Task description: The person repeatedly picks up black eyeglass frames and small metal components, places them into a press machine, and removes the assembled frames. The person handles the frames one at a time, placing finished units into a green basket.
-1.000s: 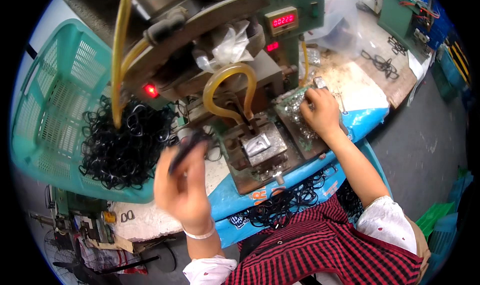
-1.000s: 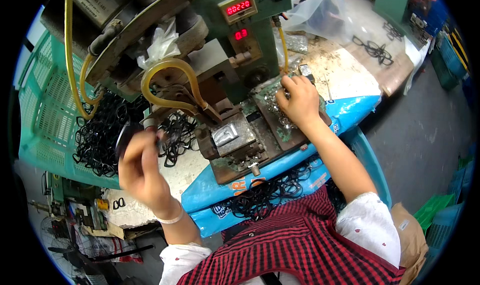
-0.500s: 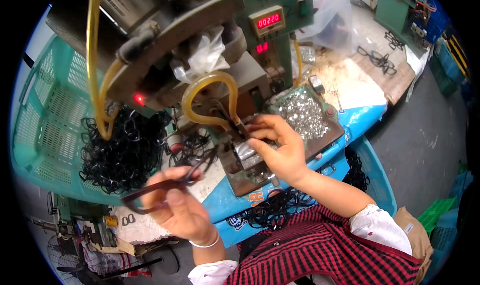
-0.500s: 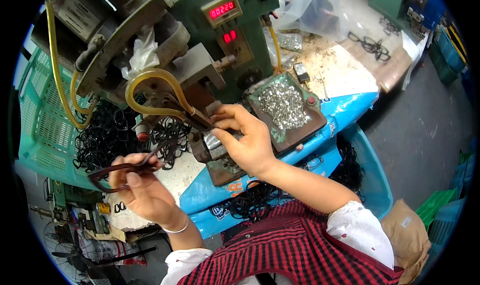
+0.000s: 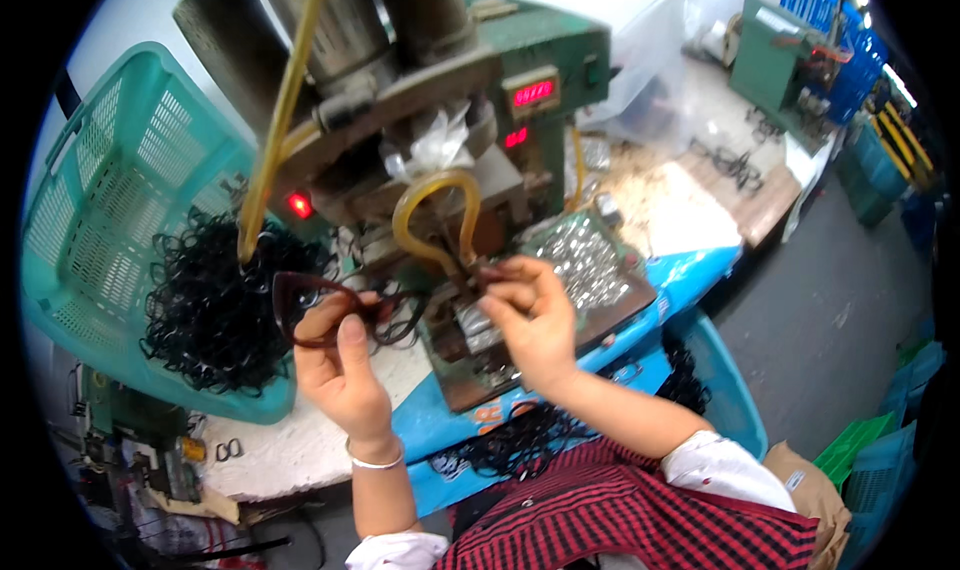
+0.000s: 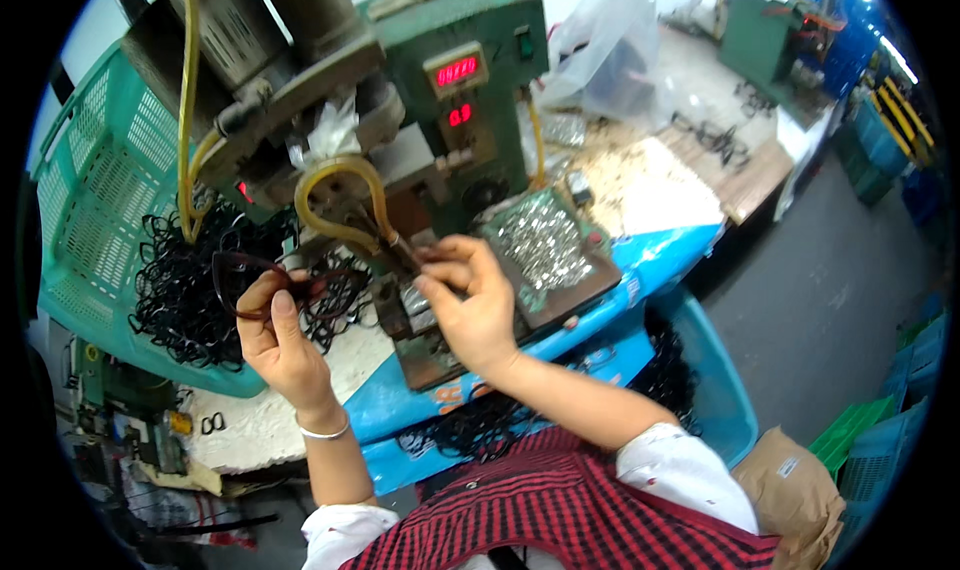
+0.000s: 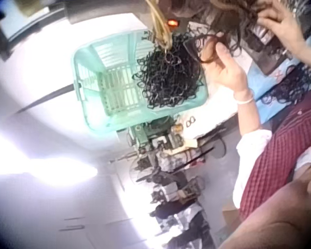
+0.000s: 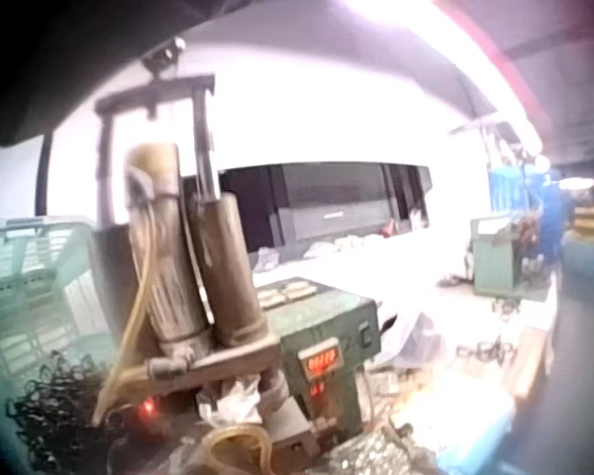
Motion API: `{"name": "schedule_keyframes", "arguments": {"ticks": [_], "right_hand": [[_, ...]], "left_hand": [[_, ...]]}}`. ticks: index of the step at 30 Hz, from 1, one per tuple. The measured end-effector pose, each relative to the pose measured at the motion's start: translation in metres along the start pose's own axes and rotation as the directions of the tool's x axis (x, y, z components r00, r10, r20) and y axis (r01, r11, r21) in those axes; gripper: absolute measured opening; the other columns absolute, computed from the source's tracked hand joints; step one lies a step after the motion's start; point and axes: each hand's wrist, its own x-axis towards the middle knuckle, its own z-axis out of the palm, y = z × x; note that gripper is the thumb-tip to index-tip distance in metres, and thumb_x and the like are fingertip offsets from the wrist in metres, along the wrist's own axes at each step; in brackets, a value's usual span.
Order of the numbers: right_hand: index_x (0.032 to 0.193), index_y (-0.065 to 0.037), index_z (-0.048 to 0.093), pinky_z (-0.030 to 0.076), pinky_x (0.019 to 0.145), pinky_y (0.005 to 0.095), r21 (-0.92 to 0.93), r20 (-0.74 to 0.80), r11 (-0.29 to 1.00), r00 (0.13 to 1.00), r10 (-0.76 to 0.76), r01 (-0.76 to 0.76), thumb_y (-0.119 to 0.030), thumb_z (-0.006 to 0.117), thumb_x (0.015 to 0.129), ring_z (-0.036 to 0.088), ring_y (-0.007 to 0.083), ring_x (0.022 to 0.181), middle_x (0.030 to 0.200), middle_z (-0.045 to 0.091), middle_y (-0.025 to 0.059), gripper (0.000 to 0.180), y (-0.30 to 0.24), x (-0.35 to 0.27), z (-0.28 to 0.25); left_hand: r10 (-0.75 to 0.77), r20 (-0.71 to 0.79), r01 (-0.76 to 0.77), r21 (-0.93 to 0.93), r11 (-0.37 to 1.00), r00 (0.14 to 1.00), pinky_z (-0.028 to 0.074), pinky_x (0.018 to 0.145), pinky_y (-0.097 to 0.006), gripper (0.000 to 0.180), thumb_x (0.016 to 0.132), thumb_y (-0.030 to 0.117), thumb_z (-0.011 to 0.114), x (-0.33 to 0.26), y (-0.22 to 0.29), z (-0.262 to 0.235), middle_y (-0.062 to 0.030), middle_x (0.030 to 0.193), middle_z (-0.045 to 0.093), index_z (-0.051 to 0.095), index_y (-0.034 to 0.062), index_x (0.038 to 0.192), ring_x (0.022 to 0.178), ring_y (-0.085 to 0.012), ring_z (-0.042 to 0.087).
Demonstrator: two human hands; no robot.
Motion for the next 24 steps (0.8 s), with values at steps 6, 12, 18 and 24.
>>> {"name": "schedule_keyframes", "arguments": {"ticks": [6, 12, 18, 24], "right_hand": [[0.124, -0.003, 0.060, 0.049, 0.097, 0.0352, -0.507, 0.278, 0.804, 0.941, -0.191, 0.312, -0.012, 0.072, 0.086, 0.062, 0.0286, 0.116, 0.116, 0.066, 0.0170, 0.040, -0.038, -0.005, -0.016], [0.094, -0.013, 0.076, 0.051, 0.091, 0.0436, -0.611, 0.520, 0.433, 0.749, -0.411, 0.663, -0.015, 0.075, 0.077, 0.060, 0.0339, 0.115, 0.105, 0.066, 0.0143, 0.017, -0.026, 0.017, -0.038], [0.088, -0.008, 0.071, 0.051, 0.087, 0.0407, -0.539, 0.586, 0.649, 0.792, -0.168, 0.537, -0.012, 0.073, 0.077, 0.063, 0.0309, 0.100, 0.098, 0.067, 0.0116, 0.013, -0.035, 0.035, -0.039], [0.094, -0.003, 0.066, 0.049, 0.079, 0.0275, -0.424, 0.087, 0.895, 0.989, -0.116, 0.142, -0.008, 0.068, 0.088, 0.062, 0.0123, 0.087, 0.089, 0.067, 0.0035, 0.008, -0.021, 0.047, -0.076]], "left_hand": [[0.177, 0.060, -0.176, -0.008, 0.984, 0.982, 0.054, 0.083, -0.039, 0.012, 0.097, 0.006, 0.055, -0.033, 0.016, -0.014, -0.0191, 0.095, 0.066, 0.057, -0.0033, 0.105, 0.086, -0.0260, 0.064], [0.131, 0.139, -0.150, 0.136, 0.979, 0.982, 0.056, 0.078, -0.040, 0.010, 0.085, 0.000, 0.067, -0.066, -0.003, -0.021, -0.0169, 0.089, 0.073, 0.065, 0.0042, 0.094, 0.080, -0.0300, 0.070], [0.265, 0.441, -0.365, 0.159, 0.917, 0.858, 0.053, 0.085, -0.047, 0.007, 0.086, 0.013, 0.069, -0.061, -0.011, -0.009, -0.0073, 0.096, 0.075, 0.071, 0.0114, 0.093, 0.086, -0.0282, 0.070], [0.246, 0.666, -0.500, 0.218, 0.838, 0.704, 0.052, 0.093, -0.047, 0.029, 0.071, 0.010, 0.070, -0.051, -0.017, 0.000, -0.0054, 0.111, 0.073, 0.076, 0.0110, 0.100, 0.094, -0.0271, 0.070]]}}
